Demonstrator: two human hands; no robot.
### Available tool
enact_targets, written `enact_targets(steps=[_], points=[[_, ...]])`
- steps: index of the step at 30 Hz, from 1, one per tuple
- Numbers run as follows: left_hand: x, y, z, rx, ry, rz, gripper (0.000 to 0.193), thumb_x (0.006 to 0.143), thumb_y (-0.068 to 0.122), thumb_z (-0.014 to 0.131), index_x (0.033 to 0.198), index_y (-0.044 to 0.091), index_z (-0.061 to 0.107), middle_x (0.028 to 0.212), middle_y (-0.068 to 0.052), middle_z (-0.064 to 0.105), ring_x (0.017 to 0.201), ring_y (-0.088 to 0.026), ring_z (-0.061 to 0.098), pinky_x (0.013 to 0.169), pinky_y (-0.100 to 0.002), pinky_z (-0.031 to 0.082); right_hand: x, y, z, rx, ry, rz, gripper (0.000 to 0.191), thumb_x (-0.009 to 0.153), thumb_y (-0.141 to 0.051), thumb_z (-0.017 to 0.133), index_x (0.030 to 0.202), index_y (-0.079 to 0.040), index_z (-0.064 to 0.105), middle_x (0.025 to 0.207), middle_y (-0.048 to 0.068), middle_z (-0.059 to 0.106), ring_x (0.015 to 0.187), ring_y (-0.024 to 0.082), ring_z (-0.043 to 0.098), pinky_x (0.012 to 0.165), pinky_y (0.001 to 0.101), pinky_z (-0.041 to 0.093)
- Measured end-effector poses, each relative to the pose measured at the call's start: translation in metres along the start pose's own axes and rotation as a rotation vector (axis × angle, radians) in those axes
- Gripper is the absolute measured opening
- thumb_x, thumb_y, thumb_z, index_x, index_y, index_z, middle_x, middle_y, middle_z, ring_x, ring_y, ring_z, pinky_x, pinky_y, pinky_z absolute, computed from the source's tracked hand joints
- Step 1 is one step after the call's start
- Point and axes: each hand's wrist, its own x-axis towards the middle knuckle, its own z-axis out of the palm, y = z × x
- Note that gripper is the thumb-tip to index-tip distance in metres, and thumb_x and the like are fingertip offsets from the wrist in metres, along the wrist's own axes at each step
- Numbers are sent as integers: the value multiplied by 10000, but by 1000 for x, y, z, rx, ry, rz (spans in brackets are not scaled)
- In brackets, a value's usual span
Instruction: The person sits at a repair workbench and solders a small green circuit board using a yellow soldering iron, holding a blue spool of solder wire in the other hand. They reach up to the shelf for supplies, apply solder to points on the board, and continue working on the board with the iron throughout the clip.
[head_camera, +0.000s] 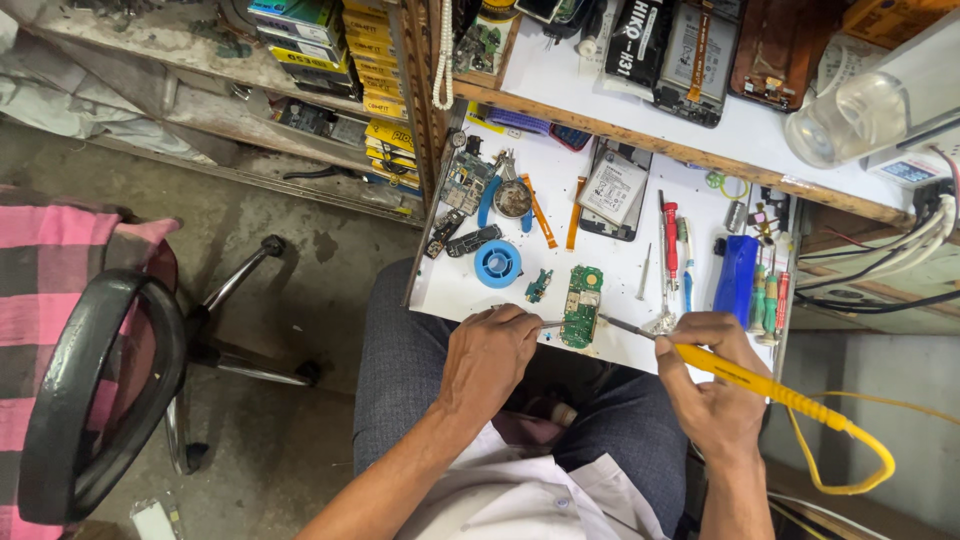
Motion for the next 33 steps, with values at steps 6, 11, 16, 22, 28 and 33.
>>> enact_targets(steps=[6, 11, 16, 22, 28, 33], points=[[0, -1, 0, -4, 9, 8, 125, 882, 101, 706, 969, 30, 760, 936, -99, 733, 841, -312, 702, 783, -422, 553, -4, 6, 1, 47, 8, -20, 151, 891, 13, 744, 971, -10, 619, 1004, 95, 664, 885, 141, 624, 835, 264, 512], [-1, -2, 0, -8, 2, 12, 124, 886, 100, 706, 973, 28, 758, 948, -100, 732, 844, -311, 703, 784, -420, 554, -5, 5, 3, 15, 3, -32, 150, 878, 20, 744, 965, -11, 626, 1009, 100, 670, 902, 151, 640, 847, 269, 518], [-1, -1, -1, -16, -1, 12, 132, 881, 96, 706, 980, 26, 757, 954, -99, 733, 845, -312, 703, 793, -420, 556, -6, 5, 2, 26, 5, -11, 143, 880, 21, 745, 957, -14, 630, 1006, 97, 669, 900, 144, 636, 846, 265, 517], [0, -2, -2, -21, -9, 9, 131, 877, 91, 713, 980, 20, 755, 954, -100, 733, 843, -308, 705, 787, -418, 558, -7, 8, 3, 63, -1, 0, 137, 889, 18, 742, 963, -10, 630, 1011, 89, 663, 898, 138, 627, 838, 262, 514], [0, -3, -1, -25, 8, 13, 129, 872, 86, 712, 973, 20, 758, 957, -103, 737, 847, -313, 708, 793, -419, 559, -6, 8, 3, 49, -2, -3, 139, 891, 10, 746, 965, -9, 630, 1006, 90, 666, 891, 136, 629, 825, 260, 515], [-1, -3, -1, -27, 12, 19, 128, 875, 87, 711, 975, 24, 760, 956, -105, 737, 848, -317, 708, 795, -421, 558, -6, 9, 2, 34, 1, -13, 136, 891, 12, 746, 964, -13, 635, 1002, 90, 669, 892, 137, 634, 834, 259, 517]])
